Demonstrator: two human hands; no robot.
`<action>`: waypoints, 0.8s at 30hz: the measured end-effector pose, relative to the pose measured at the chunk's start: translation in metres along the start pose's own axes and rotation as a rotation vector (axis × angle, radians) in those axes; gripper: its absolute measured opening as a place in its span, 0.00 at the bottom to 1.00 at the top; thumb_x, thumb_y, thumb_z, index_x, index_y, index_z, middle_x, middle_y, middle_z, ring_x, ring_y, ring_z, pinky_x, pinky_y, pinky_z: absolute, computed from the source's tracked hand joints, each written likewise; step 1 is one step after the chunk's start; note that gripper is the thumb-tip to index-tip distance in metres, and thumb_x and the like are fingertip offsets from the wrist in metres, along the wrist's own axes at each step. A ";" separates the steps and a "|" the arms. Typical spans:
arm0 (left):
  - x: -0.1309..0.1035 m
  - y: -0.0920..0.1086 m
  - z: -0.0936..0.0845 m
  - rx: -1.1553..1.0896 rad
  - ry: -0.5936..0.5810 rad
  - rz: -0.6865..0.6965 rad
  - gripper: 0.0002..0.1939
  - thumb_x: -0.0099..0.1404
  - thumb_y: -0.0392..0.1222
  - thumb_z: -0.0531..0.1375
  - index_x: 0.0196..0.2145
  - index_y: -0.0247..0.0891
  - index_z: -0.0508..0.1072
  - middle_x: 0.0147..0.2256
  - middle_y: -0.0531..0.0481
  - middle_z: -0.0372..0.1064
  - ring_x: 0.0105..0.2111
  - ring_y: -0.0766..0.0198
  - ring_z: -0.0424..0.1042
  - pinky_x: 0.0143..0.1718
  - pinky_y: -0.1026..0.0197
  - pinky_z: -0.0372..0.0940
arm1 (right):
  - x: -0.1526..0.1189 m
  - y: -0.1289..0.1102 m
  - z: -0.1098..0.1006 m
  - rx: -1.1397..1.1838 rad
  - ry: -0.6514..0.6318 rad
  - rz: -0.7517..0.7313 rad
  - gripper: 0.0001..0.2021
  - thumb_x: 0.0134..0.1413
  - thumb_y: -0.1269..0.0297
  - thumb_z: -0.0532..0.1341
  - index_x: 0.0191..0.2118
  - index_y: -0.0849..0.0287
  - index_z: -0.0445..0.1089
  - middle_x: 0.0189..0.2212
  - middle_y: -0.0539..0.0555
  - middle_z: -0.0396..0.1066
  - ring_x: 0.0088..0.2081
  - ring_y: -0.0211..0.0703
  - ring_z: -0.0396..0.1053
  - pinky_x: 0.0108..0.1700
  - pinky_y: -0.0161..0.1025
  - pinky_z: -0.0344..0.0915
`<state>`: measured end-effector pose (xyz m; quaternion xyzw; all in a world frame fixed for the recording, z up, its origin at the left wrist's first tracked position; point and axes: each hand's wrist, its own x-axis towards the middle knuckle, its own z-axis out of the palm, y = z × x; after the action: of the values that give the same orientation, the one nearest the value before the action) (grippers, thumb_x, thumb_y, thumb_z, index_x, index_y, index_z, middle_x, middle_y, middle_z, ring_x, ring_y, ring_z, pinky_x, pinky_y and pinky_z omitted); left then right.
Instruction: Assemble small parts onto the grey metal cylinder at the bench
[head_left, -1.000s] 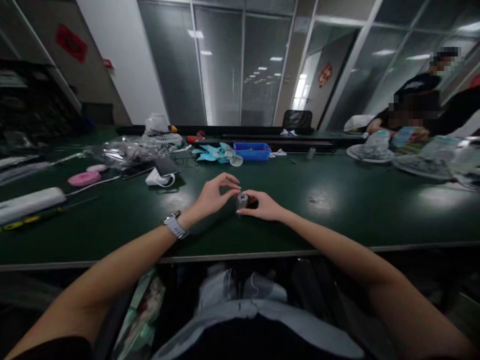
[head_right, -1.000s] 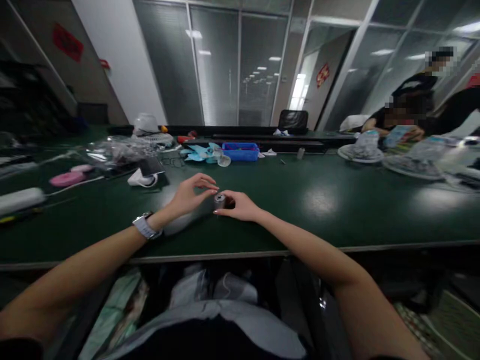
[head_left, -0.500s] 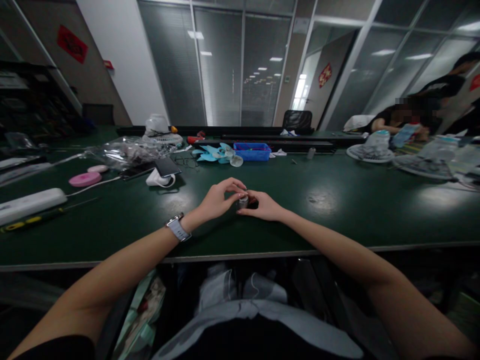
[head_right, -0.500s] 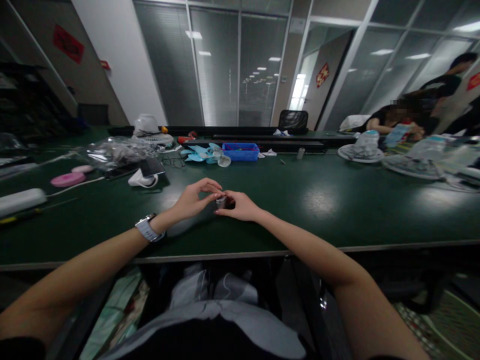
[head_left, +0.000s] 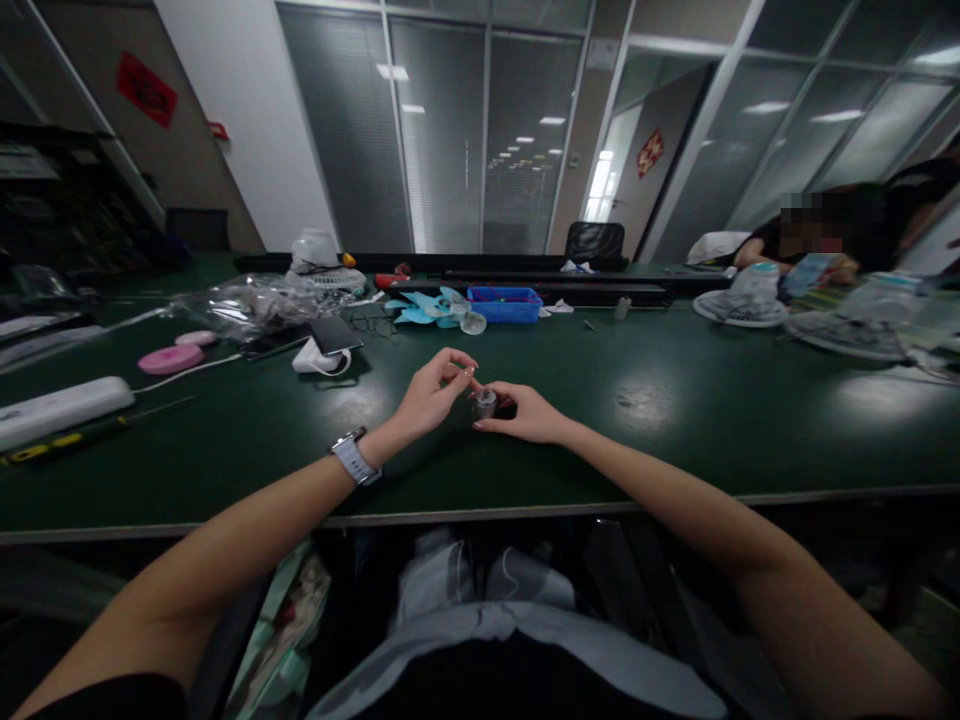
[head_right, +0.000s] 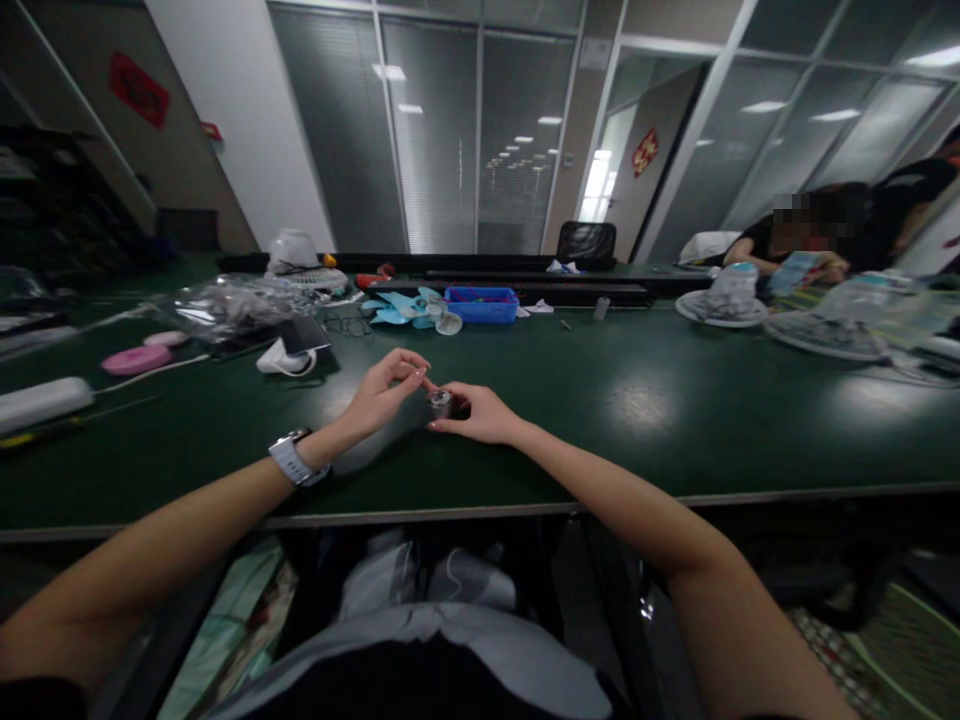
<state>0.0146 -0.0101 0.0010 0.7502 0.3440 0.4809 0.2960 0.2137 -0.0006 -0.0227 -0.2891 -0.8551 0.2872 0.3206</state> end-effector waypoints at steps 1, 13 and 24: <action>0.000 0.000 0.000 0.003 0.007 0.006 0.13 0.66 0.47 0.56 0.43 0.37 0.66 0.33 0.48 0.75 0.35 0.61 0.74 0.40 0.59 0.64 | 0.000 0.000 0.000 0.002 0.001 -0.003 0.21 0.48 0.56 0.66 0.47 0.61 0.69 0.39 0.54 0.73 0.39 0.42 0.71 0.44 0.41 0.67; -0.003 0.010 0.003 0.070 -0.041 0.027 0.15 0.60 0.46 0.62 0.43 0.37 0.66 0.41 0.46 0.72 0.38 0.61 0.75 0.42 0.59 0.66 | 0.001 0.001 0.001 0.003 0.012 -0.022 0.20 0.47 0.56 0.66 0.44 0.62 0.69 0.37 0.53 0.72 0.39 0.41 0.70 0.43 0.40 0.67; 0.001 0.004 -0.001 0.153 0.152 0.063 0.12 0.59 0.45 0.63 0.36 0.38 0.67 0.35 0.47 0.76 0.37 0.60 0.76 0.40 0.59 0.67 | 0.000 -0.002 0.000 -0.017 0.007 0.027 0.22 0.47 0.56 0.67 0.48 0.61 0.69 0.41 0.55 0.73 0.41 0.43 0.71 0.45 0.42 0.67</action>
<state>0.0153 -0.0116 0.0054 0.7425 0.3773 0.5178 0.1958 0.2132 -0.0018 -0.0210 -0.3045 -0.8523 0.2834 0.3172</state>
